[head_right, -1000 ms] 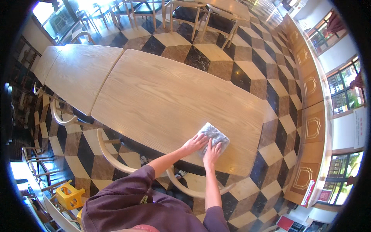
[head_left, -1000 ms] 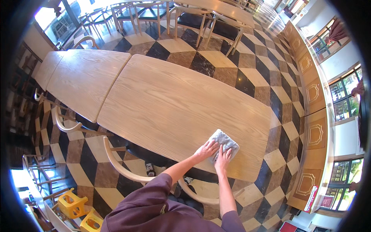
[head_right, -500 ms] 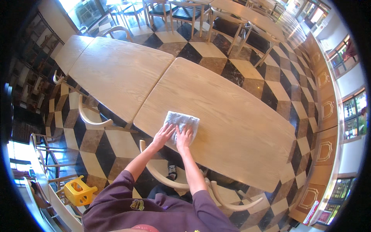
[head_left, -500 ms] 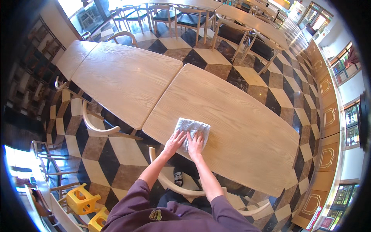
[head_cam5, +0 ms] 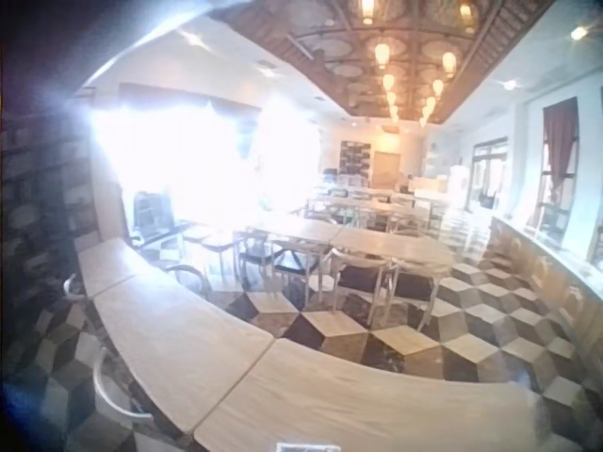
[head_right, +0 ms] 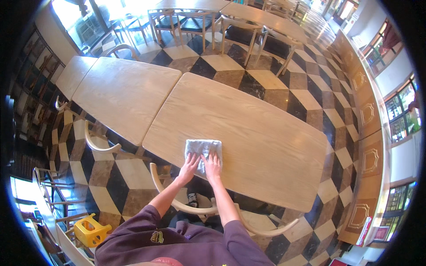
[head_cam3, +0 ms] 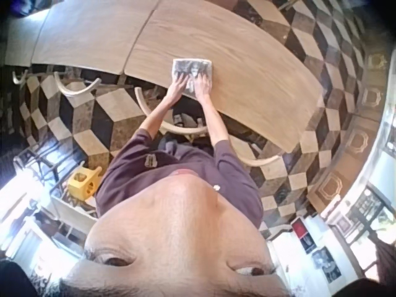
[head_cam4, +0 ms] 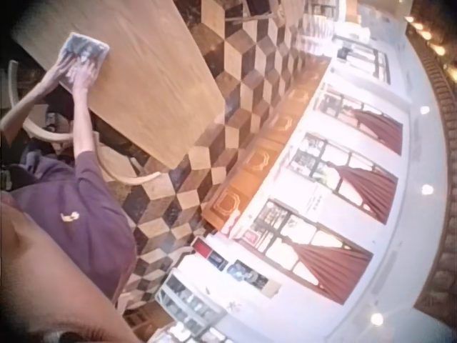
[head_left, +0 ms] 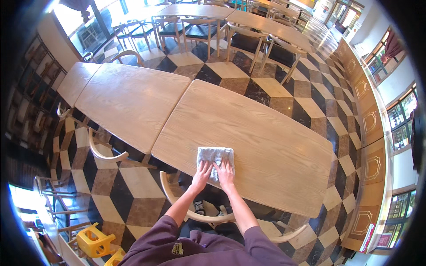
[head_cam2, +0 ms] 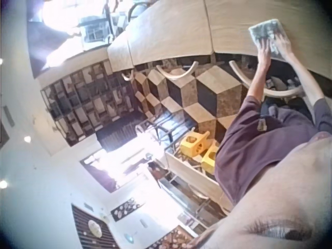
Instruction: The person wipes a long wooden table using a cloth, moving it across several sections of the tabletop and then folding the cloth.
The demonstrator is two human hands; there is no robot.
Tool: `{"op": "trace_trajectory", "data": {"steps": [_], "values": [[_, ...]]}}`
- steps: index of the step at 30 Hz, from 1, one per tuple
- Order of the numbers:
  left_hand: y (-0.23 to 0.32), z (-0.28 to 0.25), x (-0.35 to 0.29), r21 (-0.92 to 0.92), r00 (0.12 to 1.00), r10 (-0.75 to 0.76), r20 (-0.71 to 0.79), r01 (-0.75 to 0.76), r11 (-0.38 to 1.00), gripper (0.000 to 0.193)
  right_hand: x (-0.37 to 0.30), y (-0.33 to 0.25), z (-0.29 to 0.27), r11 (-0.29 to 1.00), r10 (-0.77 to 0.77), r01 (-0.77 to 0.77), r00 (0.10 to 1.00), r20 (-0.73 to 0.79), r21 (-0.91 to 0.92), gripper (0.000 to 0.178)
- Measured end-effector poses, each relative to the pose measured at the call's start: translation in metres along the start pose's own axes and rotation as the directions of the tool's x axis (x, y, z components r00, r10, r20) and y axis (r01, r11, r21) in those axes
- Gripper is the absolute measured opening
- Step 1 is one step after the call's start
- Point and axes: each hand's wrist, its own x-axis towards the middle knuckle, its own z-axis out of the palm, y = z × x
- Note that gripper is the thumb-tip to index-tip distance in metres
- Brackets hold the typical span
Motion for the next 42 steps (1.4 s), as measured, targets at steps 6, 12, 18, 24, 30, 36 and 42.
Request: {"op": "trace_trajectory", "data": {"steps": [6,12,18,24,30,36,42], "values": [[0.121,0.056,0.029,-0.09,0.987,0.158,0.029,-0.155,0.984,0.07,-0.09,0.109,-0.05,0.989,0.145,-0.145,0.989,0.041,-0.014,0.052],[0.232,0.097,0.038,-0.166,0.923,0.342,0.177,-0.315,0.934,0.084,-0.186,0.186,-0.102,0.957,0.287,-0.289,0.951,0.117,0.0,0.068],[0.263,0.114,0.031,-0.226,0.86,0.463,0.215,-0.418,0.88,0.079,-0.247,0.186,-0.111,0.883,0.45,-0.458,0.888,0.094,0.1,0.073],[0.213,0.088,0.022,-0.217,0.802,0.564,0.195,-0.526,0.823,0.069,-0.244,0.121,-0.073,0.807,0.583,-0.589,0.807,0.092,0.046,0.072],[0.097,0.022,-0.007,-0.156,0.823,0.538,0.182,-0.516,0.842,0.075,-0.181,0.017,-0.033,0.841,0.535,-0.539,0.842,0.07,0.057,0.057],[-0.064,-0.053,-0.059,-0.014,0.898,0.396,0.195,-0.401,0.916,0.071,-0.083,-0.129,0.019,0.917,0.396,-0.398,0.916,0.057,0.028,0.056],[-0.19,-0.102,-0.137,-0.095,0.992,0.068,0.106,-0.058,0.994,0.075,0.006,-0.256,0.049,0.985,0.136,-0.143,0.987,0.08,0.092,0.05]]}}
